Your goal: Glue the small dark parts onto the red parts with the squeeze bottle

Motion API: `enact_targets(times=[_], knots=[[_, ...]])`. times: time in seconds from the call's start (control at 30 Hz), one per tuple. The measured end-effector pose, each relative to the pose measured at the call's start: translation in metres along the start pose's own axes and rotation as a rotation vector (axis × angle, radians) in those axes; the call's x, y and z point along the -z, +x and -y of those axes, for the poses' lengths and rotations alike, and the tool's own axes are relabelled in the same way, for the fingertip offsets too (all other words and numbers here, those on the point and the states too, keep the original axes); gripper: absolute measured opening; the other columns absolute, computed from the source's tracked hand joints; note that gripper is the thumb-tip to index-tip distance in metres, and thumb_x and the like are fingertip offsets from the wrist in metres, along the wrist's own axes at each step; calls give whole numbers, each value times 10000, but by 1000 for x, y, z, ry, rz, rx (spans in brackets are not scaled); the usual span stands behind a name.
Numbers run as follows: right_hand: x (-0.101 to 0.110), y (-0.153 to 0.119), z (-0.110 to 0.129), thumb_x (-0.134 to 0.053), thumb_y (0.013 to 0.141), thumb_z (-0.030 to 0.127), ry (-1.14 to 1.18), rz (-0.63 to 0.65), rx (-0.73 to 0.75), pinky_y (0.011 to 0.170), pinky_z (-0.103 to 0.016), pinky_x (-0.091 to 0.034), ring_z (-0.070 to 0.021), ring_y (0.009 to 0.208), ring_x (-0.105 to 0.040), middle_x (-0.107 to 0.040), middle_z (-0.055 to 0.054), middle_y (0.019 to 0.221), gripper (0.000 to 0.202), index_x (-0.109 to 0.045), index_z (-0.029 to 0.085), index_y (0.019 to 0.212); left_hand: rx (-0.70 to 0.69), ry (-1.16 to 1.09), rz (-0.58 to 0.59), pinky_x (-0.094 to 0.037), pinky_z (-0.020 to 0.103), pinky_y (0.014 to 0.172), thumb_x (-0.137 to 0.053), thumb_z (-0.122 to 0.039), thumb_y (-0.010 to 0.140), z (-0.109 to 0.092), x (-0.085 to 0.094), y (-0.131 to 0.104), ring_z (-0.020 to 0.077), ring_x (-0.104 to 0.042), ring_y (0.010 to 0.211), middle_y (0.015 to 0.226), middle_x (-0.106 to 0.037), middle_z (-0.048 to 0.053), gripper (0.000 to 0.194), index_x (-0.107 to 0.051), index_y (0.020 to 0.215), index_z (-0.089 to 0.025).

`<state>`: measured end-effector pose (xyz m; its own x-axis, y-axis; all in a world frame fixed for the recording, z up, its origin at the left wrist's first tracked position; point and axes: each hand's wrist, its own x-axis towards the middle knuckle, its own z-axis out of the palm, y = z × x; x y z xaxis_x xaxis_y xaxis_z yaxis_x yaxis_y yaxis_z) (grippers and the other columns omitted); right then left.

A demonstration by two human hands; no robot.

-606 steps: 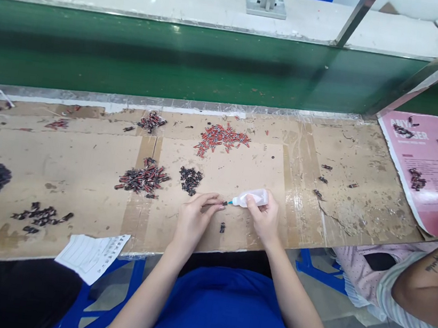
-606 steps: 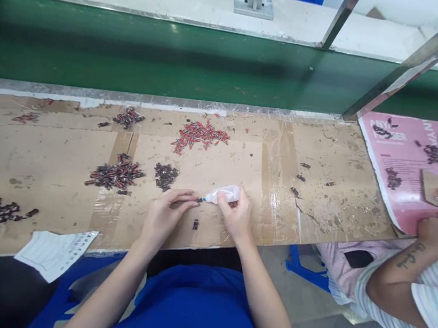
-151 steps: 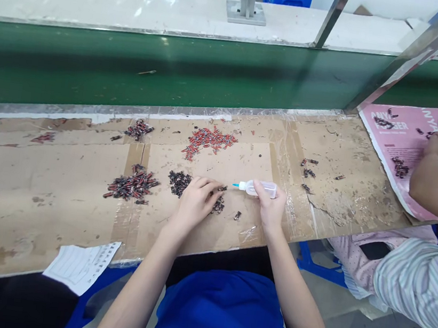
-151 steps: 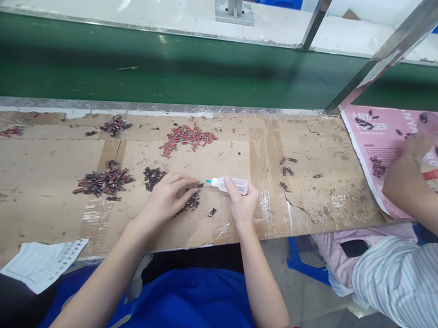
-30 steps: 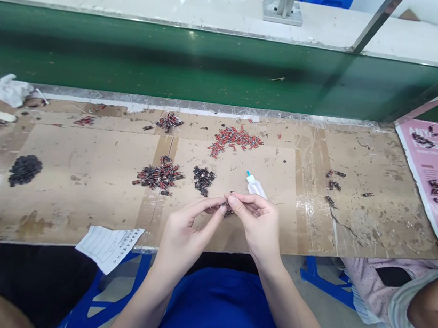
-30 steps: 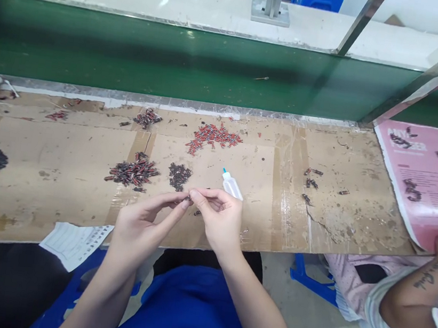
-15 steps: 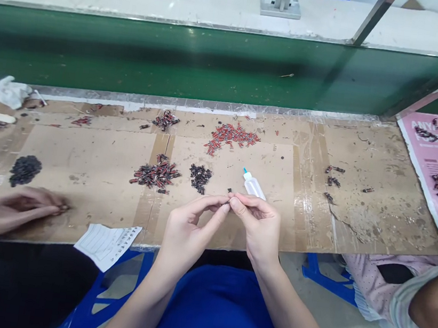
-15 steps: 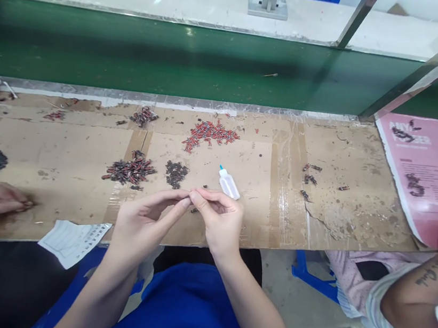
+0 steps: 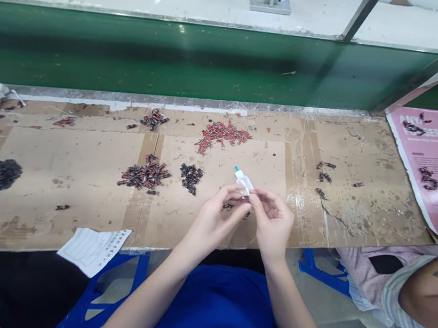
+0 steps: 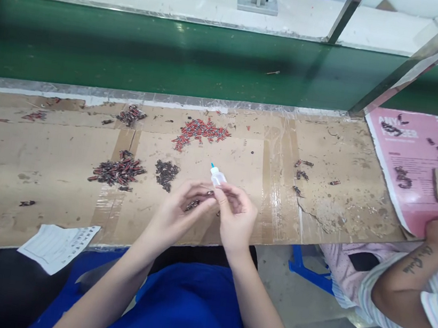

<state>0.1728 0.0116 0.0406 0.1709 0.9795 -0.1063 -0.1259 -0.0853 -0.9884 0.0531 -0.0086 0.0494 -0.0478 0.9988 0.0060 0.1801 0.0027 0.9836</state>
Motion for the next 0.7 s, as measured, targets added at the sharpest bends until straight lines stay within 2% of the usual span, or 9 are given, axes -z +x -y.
enact_targets(times=[0.07, 0.1, 0.2, 0.3, 0.33, 0.4, 0.53, 0.6, 0.7], knots=[[19, 15, -2, -742, 728, 324, -113, -106, 88, 828, -383, -557, -206, 834, -693, -736, -62, 866, 197, -700, 200, 875, -37, 70, -12, -531, 331, 871, -645, -323, 830, 3, 0, 5, 196, -678, 988, 1048, -716, 94, 464, -499, 1252, -198], [30, 24, -4, -726, 741, 341, -178, -172, 141, 834, -391, -550, -209, 842, -687, -731, -72, 875, 212, -695, 190, 887, -49, 131, -40, -526, 340, 872, -633, -318, 839, 4, 3, 8, 201, -670, 1007, 1069, -708, 100, 476, -480, 1274, -199], [65, 49, -7, -626, 821, 386, -423, -330, 292, 854, -432, -525, -226, 876, -668, -719, -104, 928, 264, -694, 163, 944, -87, 376, -117, -514, 370, 873, -551, -284, 880, 12, 22, 15, 215, -654, 1010, 1080, -701, 95, 260, -587, 1122, -194], [79, 58, -8, -568, 858, 399, -717, -405, 417, 930, -490, -465, -276, 1053, -603, -693, -138, 1075, 310, -701, 164, 1010, -146, 580, -91, -499, 385, 886, -480, -218, 891, 23, 41, 21, 221, -644, 972, 1002, -716, 73, 187, -654, 958, -203], [77, 56, -8, -568, 859, 416, -783, -379, 438, 939, -496, -454, -284, 1082, -582, -685, -136, 1100, 320, -702, 174, 1020, -157, 622, -66, -496, 384, 884, -467, -201, 891, 26, 44, 22, 222, -642, 957, 977, -719, 67, 200, -663, 929, -206], [63, 49, -10, -569, 856, 468, -849, -241, 425, 917, -485, -461, -285, 1050, -582, -690, -124, 1065, 349, -707, 190, 1016, -148, 691, -18, -493, 383, 873, -482, -197, 886, 30, 47, 23, 230, -639, 932, 939, -724, 59, 193, -675, 895, -207], [24, 35, -17, -620, 790, 559, -959, 65, 284, 855, -469, -482, -307, 962, -585, -684, -132, 941, 438, -721, 172, 969, -46, 842, -14, -495, 399, 827, -604, -276, 846, 34, 39, 21, 268, -634, 885, 896, -730, 74, 120, -685, 857, -188], [12, 33, -22, -669, 750, 544, -1020, 141, 262, 850, -469, -481, -323, 975, -569, -661, -140, 939, 407, -725, 174, 910, -2, 888, -36, -495, 403, 807, -633, -289, 830, 36, 33, 20, 283, -634, 879, 903, -731, 90, 125, -686, 850, -177], [7, 36, -24, -656, 779, 450, -1012, 212, 284, 854, -460, -478, -317, 977, -566, -646, -140, 932, 280, -696, 179, 835, -1, 907, -43, -492, 405, 812, -618, -252, 834, 38, 26, 20, 283, -638, 876, 902, -732, 95, 106, -690, 848, -175]])
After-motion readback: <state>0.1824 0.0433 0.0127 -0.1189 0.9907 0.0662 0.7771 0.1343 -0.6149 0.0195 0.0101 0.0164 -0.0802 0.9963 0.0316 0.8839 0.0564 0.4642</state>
